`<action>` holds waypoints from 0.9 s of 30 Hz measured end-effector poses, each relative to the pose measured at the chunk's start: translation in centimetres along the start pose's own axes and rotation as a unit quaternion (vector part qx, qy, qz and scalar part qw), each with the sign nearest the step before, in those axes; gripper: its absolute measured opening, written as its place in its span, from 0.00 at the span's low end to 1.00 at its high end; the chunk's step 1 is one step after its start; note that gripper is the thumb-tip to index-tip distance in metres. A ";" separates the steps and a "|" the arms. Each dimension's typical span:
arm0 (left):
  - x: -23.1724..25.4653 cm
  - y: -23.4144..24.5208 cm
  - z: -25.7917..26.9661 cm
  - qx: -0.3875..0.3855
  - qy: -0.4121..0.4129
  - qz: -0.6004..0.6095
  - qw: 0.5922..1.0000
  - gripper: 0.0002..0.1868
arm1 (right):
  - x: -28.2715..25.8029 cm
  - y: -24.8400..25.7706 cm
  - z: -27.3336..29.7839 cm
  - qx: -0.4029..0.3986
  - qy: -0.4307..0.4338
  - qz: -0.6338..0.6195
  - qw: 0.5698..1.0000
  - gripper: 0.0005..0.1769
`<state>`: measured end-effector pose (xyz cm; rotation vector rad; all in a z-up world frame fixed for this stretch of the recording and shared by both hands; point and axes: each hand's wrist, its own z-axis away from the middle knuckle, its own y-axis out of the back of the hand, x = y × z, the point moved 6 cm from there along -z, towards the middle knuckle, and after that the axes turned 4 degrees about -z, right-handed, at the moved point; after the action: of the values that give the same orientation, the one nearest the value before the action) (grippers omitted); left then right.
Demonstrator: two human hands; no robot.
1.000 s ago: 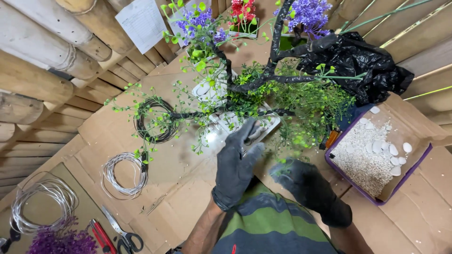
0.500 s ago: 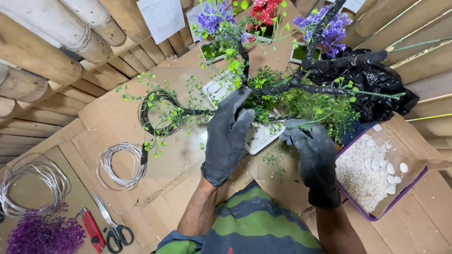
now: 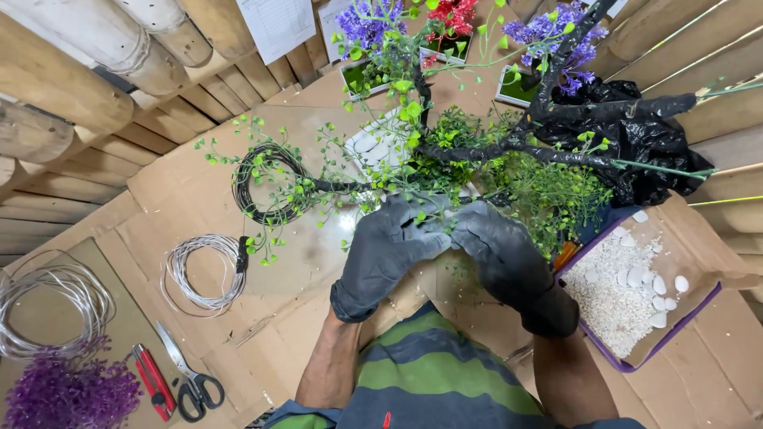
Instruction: The person arranges artificial green foliage and small purple flowers into a white rectangular planter filled with white pebbles. They repeatedly pick up stems, adjust their placement, and tuck them into the planter to create a dense arrangement.
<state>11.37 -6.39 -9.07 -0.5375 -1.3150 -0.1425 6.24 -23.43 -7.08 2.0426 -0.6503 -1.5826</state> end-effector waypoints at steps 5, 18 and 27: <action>0.5 0.1 -0.9 0.102 0.051 -0.030 0.993 0.17 | -1.4 0.8 -2.1 0.005 0.065 -0.069 0.996 0.10; 0.9 0.5 -0.3 0.321 0.005 -0.005 0.947 0.14 | -2.5 0.8 -3.9 0.093 -0.203 -0.138 0.965 0.15; -0.2 0.8 0.0 0.333 0.004 -0.007 0.943 0.17 | -3.0 1.6 -4.2 0.141 -0.056 -0.181 0.972 0.08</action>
<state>11.67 -5.77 -9.49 0.0520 -1.2660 0.2859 9.48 -22.47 -2.85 2.4012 -0.5959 -1.9132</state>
